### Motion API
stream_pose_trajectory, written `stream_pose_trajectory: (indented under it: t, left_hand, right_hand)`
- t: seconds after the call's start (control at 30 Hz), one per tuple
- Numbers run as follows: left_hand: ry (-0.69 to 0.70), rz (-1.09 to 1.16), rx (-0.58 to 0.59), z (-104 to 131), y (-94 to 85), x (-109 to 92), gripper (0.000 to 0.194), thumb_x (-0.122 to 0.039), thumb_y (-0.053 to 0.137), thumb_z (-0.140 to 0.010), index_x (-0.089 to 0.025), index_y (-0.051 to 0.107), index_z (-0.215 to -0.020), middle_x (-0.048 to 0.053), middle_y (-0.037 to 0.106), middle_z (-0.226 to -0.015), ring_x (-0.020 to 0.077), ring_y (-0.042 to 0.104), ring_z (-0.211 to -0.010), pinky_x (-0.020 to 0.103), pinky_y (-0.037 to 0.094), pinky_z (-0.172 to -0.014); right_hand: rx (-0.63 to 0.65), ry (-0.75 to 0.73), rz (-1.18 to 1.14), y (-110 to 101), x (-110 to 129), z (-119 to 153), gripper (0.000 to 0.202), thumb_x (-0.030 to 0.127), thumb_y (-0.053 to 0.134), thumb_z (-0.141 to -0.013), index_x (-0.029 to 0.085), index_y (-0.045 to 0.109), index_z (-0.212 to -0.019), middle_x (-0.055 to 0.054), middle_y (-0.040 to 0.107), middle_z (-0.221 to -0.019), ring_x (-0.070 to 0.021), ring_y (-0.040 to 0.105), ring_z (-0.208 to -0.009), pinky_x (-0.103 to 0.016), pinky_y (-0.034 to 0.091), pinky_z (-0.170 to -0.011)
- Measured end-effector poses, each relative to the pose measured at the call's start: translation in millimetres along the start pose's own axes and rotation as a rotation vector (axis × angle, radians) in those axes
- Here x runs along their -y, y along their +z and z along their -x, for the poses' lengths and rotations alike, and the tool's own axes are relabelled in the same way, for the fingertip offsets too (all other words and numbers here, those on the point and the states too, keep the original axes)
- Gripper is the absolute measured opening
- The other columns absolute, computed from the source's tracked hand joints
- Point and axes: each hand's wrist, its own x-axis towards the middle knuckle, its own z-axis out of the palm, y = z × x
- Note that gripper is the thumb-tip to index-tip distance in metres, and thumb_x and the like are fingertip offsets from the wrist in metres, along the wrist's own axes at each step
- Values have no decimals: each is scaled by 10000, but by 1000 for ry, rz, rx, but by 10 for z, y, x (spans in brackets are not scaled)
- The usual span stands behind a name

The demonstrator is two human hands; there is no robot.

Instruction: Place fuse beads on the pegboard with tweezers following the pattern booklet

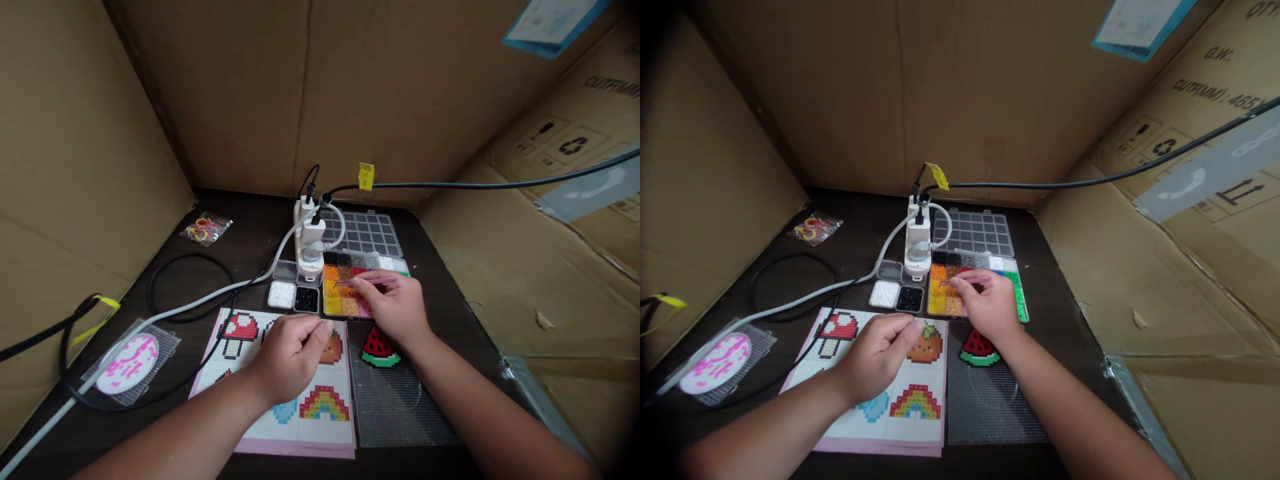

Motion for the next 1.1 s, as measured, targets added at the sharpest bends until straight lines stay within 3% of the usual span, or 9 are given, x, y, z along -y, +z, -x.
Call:
stream_pose_trajectory:
  t: [0.37,0.8,1.1]
  left_hand:
    - [-12,-3,3,-5,-2,5,411,-350,388,-944,-187,279,-582,-41,319,-556,101,318,-554,261,252,-542]
    - [7,-6,-7,-9,-1,5,419,-349,389,-945,-186,277,-576,-47,318,-546,96,315,-543,255,249,-536]
    - [4,-2,-3,-6,7,6,420,-350,389,-944,-187,283,-572,-46,323,-546,98,316,-546,257,250,-538]
  right_hand:
    - [5,42,-24,13,-30,-19,151,308,740,-667,164,703,-643,-60,695,-578,-164,626,-479,-257,487,-427]
    - [35,61,47,8,-55,0,198,349,730,-672,152,712,-679,-87,726,-674,-208,681,-628,-322,541,-592]
    - [9,86,37,11,-49,12,194,349,724,-677,157,707,-684,-76,721,-649,-195,663,-560,-308,524,-529]
